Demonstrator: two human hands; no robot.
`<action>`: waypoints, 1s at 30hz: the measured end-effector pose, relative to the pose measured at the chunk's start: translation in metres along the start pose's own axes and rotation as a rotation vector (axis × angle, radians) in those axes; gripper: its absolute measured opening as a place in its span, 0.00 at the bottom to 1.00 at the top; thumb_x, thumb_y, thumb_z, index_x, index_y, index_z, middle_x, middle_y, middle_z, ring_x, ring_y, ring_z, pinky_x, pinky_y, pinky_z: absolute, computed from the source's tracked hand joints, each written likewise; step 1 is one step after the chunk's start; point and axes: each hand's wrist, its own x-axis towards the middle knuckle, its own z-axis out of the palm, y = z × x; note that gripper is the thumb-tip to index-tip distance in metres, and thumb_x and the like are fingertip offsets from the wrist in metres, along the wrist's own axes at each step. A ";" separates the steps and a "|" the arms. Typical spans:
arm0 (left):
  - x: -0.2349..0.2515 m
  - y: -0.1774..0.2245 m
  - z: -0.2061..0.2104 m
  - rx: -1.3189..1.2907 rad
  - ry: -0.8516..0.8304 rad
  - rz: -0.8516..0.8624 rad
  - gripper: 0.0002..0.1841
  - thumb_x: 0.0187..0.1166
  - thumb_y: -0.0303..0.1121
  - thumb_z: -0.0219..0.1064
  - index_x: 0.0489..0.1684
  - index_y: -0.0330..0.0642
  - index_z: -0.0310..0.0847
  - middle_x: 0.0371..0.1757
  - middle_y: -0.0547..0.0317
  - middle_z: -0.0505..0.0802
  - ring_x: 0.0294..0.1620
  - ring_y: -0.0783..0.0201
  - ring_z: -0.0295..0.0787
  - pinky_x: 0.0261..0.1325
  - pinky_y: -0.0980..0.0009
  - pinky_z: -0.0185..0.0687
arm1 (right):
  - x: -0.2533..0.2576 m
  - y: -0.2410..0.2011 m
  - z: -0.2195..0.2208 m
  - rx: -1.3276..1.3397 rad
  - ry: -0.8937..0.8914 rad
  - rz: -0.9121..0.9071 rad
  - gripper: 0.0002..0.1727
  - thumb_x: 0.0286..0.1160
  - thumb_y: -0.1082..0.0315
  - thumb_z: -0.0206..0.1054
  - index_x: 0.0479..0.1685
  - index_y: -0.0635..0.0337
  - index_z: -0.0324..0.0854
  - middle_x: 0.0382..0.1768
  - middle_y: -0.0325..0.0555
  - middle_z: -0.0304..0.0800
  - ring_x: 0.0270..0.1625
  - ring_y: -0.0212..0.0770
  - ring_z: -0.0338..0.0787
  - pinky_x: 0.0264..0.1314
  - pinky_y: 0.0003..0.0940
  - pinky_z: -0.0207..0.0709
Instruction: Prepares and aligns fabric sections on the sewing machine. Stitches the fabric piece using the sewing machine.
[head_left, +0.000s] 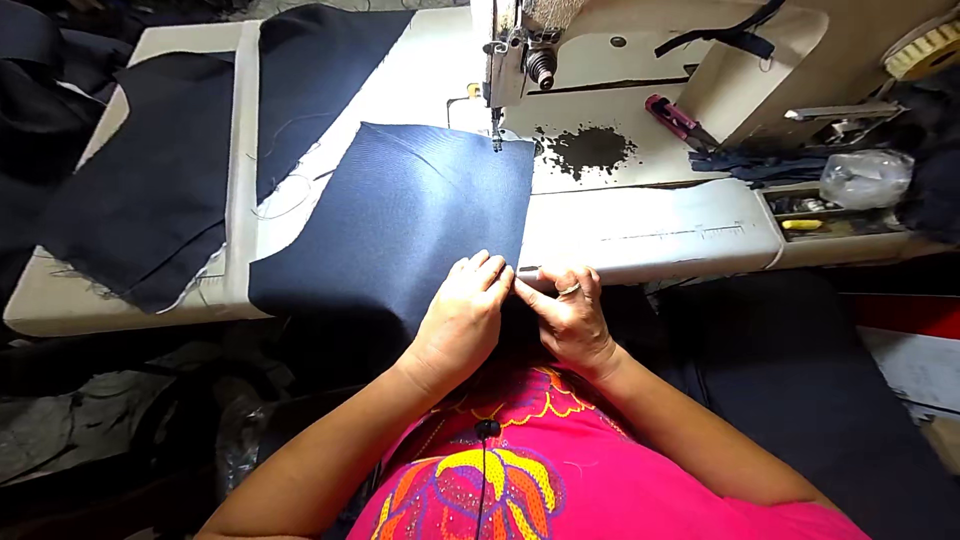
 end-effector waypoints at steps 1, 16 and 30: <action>0.000 0.000 0.001 -0.001 0.017 0.003 0.19 0.69 0.17 0.61 0.57 0.30 0.90 0.64 0.39 0.92 0.71 0.41 0.87 0.76 0.48 0.78 | 0.000 0.000 0.000 0.010 -0.002 0.002 0.19 0.69 0.74 0.66 0.54 0.45 0.95 0.52 0.51 0.86 0.64 0.54 0.80 0.74 0.51 0.65; -0.007 -0.002 0.007 -0.020 0.068 0.025 0.16 0.74 0.23 0.62 0.54 0.40 0.94 0.64 0.39 0.92 0.72 0.37 0.85 0.74 0.49 0.80 | 0.053 0.012 -0.026 -0.115 -0.281 0.093 0.21 0.68 0.73 0.65 0.57 0.46 0.94 0.50 0.56 0.91 0.63 0.65 0.85 0.65 0.65 0.71; 0.011 -0.021 -0.015 -0.172 -0.026 0.063 0.23 0.88 0.48 0.55 0.57 0.40 0.92 0.62 0.49 0.94 0.71 0.51 0.87 0.75 0.53 0.78 | 0.041 0.020 -0.022 0.047 -0.214 -0.029 0.18 0.67 0.72 0.64 0.50 0.47 0.97 0.41 0.47 0.88 0.52 0.52 0.83 0.58 0.56 0.70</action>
